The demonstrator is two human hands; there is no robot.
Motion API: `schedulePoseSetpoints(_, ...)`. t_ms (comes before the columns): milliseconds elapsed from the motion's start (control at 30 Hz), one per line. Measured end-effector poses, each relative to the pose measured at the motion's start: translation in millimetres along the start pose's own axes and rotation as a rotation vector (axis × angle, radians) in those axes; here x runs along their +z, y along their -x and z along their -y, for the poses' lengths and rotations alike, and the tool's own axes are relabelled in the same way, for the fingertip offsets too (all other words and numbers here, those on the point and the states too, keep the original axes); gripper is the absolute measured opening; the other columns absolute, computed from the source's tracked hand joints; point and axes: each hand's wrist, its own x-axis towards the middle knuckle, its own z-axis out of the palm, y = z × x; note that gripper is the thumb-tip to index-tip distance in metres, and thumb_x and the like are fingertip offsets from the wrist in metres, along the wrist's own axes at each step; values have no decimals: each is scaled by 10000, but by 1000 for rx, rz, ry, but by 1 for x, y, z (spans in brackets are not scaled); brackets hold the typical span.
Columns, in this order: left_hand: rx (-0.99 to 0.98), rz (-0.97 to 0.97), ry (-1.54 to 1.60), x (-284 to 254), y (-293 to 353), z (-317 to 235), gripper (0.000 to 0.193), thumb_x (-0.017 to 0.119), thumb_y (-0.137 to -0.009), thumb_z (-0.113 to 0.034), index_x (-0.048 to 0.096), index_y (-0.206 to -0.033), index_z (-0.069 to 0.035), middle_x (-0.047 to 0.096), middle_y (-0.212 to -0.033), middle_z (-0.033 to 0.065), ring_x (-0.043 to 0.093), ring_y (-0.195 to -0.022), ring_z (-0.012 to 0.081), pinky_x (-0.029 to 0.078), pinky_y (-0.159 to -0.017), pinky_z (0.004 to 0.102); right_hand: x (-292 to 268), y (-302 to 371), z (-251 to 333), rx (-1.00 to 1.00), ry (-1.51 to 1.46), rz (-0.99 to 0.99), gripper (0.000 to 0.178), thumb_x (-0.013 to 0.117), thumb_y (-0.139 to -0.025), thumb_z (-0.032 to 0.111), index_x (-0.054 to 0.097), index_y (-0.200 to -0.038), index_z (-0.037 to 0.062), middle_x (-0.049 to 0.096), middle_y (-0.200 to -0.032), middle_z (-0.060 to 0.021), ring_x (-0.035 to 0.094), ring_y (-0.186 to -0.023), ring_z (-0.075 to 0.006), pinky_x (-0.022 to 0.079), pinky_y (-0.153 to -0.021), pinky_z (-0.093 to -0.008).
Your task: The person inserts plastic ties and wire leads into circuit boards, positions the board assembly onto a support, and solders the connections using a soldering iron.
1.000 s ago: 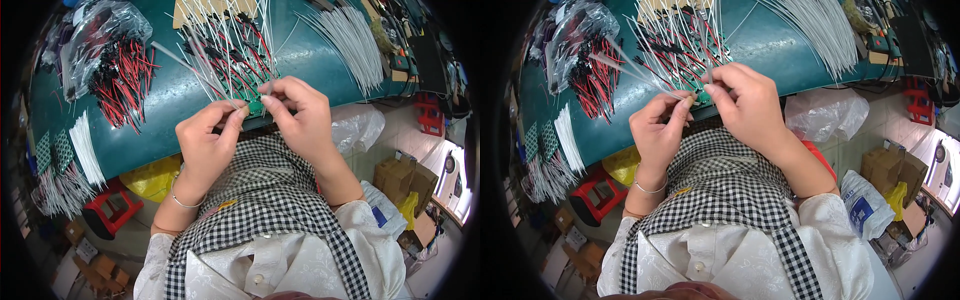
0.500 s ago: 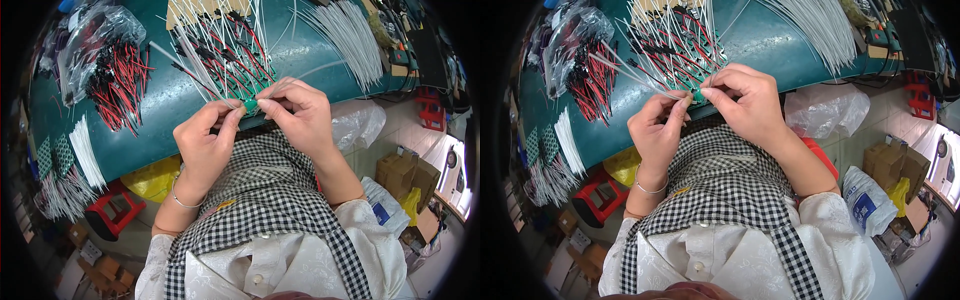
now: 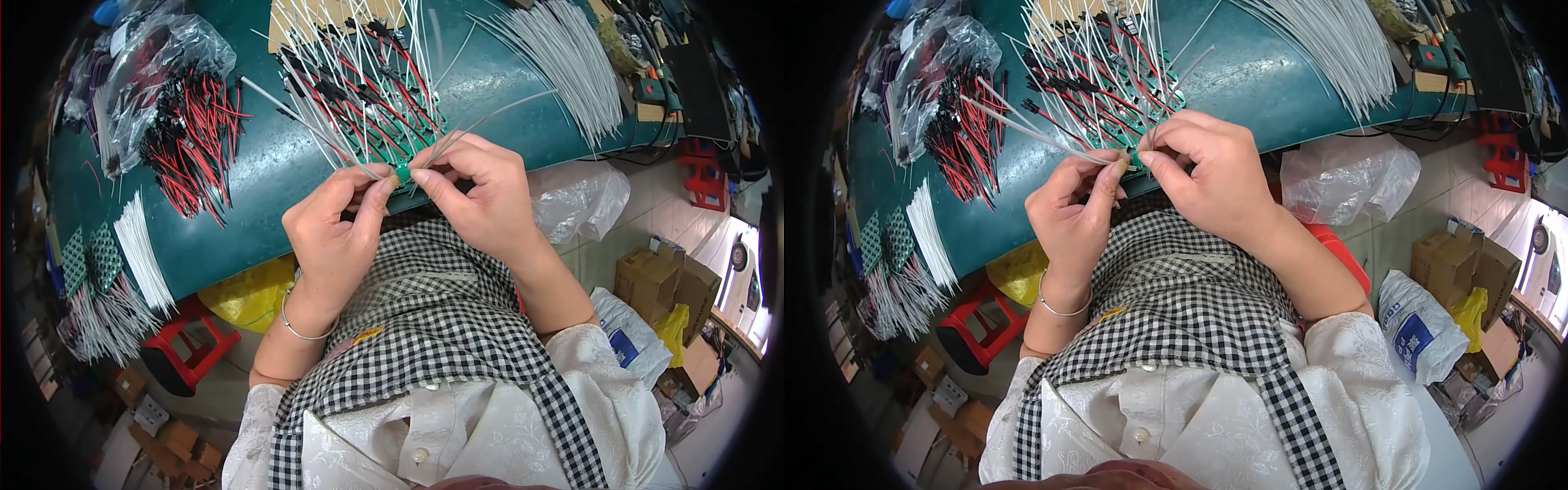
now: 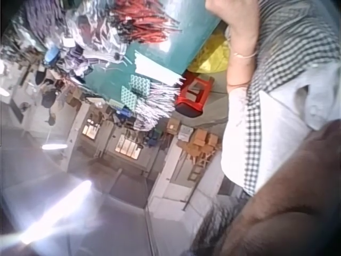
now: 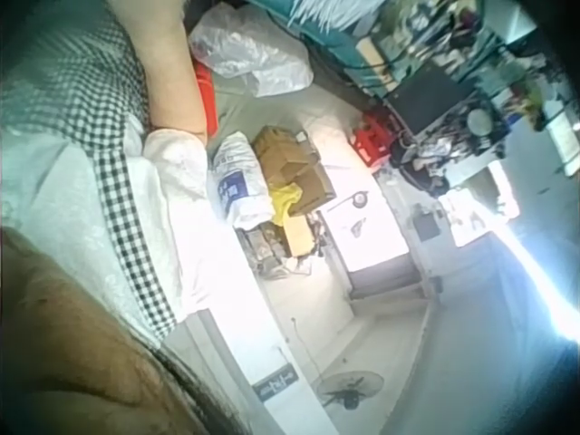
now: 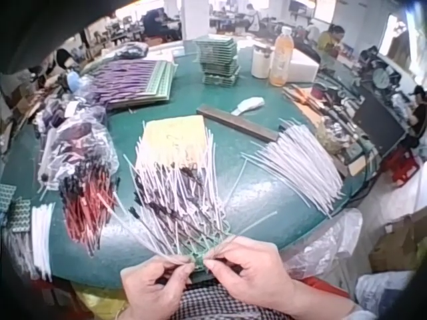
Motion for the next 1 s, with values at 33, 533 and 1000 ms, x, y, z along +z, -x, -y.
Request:
schedulePoseSetpoints(33, 1, 1, 1, 0, 0, 0, 72, 731, -853, 22, 709, -910, 60, 736, -845, 100, 666, -646, 92, 544, -593, 227, 1, 0, -1, -43, -3, -23, 50, 703, -820, -14, 679, -835, -55, 689, -832, -112, 649, -604, -146, 510, -542, -262)
schedulePoseSetpoints(533, 136, -36, -149, 2, 3, 1, 171, 748, -821, 23, 729, -991, 27, 726, -801, 120, 686, -648, 149, 535, -587, 261, -9, 2, 2, 173, -153, -12, 139, 703, -846, -27, 686, -984, -40, 674, -873, -89, 658, -734, -114, 555, -633, -251)
schedulePoseSetpoints(1000, -2, 60, 13, 13, -6, -9, 84, 711, -863, 26, 719, -944, 47, 733, -832, 99, 658, -626, 88, 529, -570, 221, -19, 5, -2, 117, -102, -57, 65, 683, -870, -57, 681, -933, -71, 674, -961, -98, 634, -763, -106, 548, -646, -220)
